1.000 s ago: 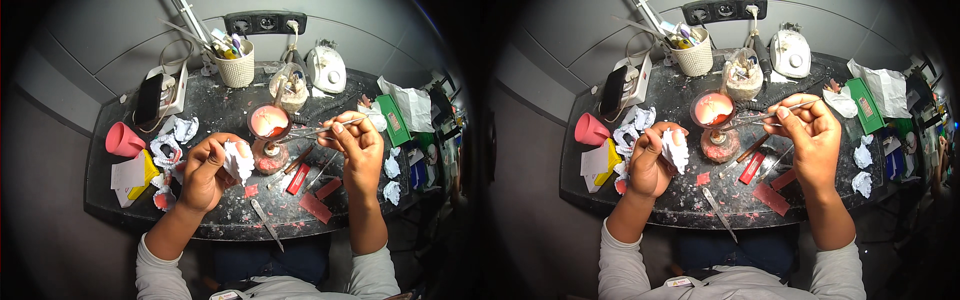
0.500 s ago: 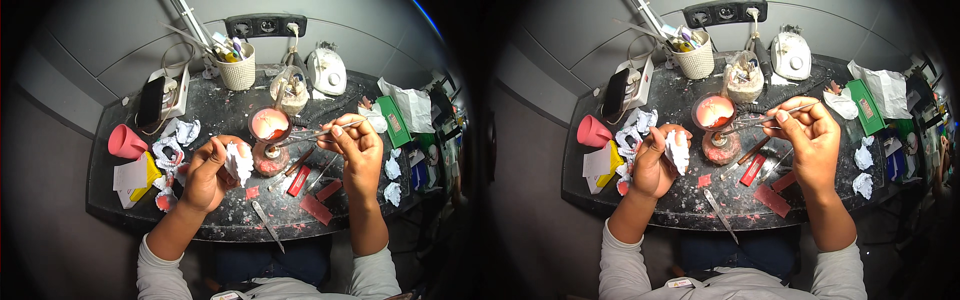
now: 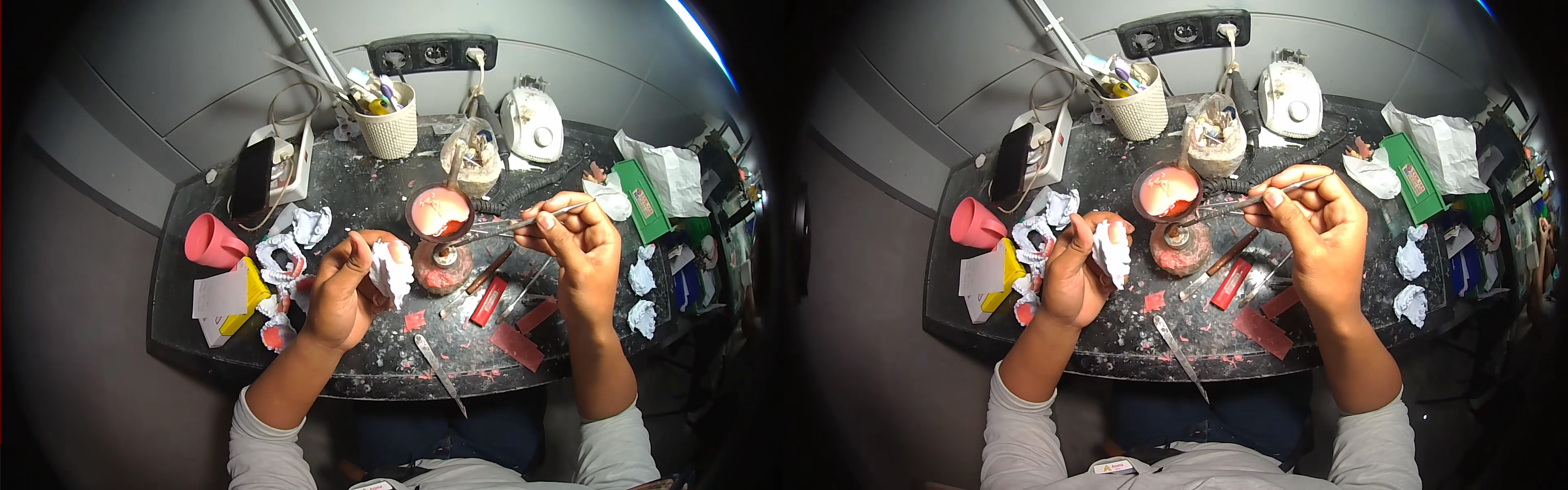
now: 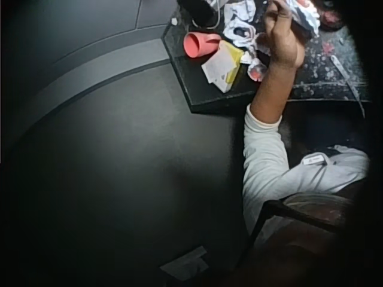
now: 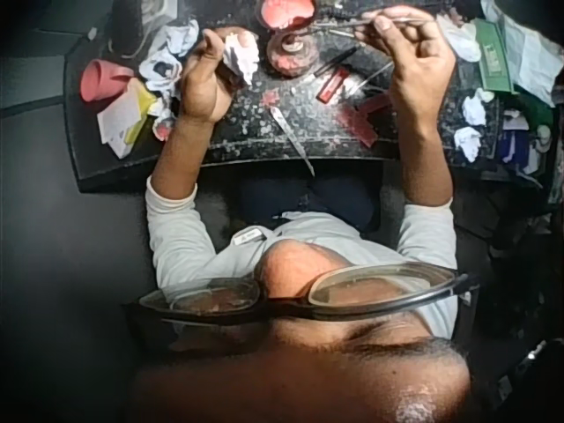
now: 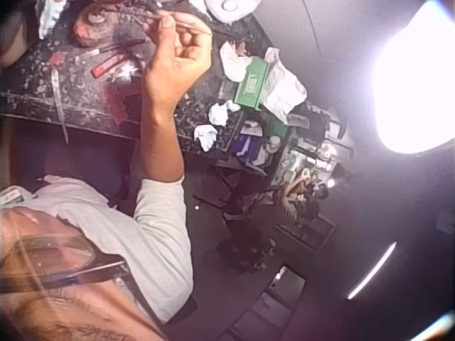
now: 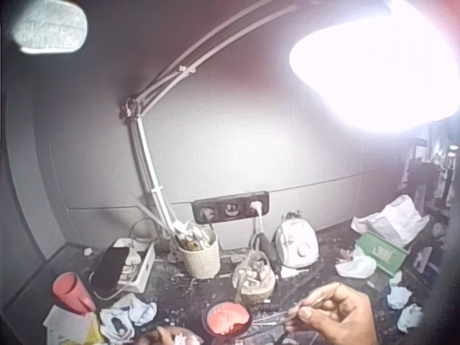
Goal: The person carves and shapes wax onto dental mold models using metal carving tools over a burner flame at a workbench, then adjusts the desk lamp overhead.
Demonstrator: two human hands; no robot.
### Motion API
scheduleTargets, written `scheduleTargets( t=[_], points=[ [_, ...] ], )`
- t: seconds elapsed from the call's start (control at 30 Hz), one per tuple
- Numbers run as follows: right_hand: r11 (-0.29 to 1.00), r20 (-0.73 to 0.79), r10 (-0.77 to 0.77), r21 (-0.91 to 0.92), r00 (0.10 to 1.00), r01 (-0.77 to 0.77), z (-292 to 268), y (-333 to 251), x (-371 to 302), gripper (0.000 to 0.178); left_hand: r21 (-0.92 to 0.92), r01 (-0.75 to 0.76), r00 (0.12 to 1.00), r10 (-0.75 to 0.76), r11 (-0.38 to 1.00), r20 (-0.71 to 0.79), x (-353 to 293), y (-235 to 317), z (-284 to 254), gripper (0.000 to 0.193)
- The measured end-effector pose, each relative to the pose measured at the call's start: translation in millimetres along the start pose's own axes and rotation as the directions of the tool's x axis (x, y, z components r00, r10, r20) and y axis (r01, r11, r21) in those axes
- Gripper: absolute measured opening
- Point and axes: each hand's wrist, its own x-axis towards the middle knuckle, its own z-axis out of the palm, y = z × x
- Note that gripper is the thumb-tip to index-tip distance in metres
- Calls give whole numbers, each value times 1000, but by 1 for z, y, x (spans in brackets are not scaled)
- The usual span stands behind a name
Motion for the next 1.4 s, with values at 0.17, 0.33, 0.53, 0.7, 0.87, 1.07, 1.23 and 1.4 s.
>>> scheduleTargets(
  t=[0.17,0.33,0.53,0.7,0.87,1.07,1.23,1.4],
  points=[
    [1000,30,-7,6,1000,6,1,2,0,10,-52,10,1000,-10,999,-7,0,1,-2,52],
    [1000,14,-2,9,1000,2,2,1,0,10,-68,5,1000,-5,998,4,-1,3,-1,51],
    [956,227,207,161,952,-246,-14,-9,5,10,-46,6,1000,-7,999,-5,-1,4,-1,51],
    [994,78,34,-110,996,-26,-10,3,8,12,-63,10,1000,-10,998,-5,-2,4,-4,51],
    [976,68,-217,37,974,215,-16,-9,9,12,-14,-26,994,25,1000,-103,-1,7,12,48],
    [963,68,-258,-63,964,263,-7,1,6,14,-59,-1,1000,1,998,-11,-1,4,-2,49],
    [975,76,-205,-73,976,210,-4,3,4,14,-50,5,1000,-6,999,-23,-2,4,-2,48],
    [979,63,-187,-77,980,191,-2,4,4,15,-46,3,1000,-4,999,-24,-2,3,-2,48]
  ],
)
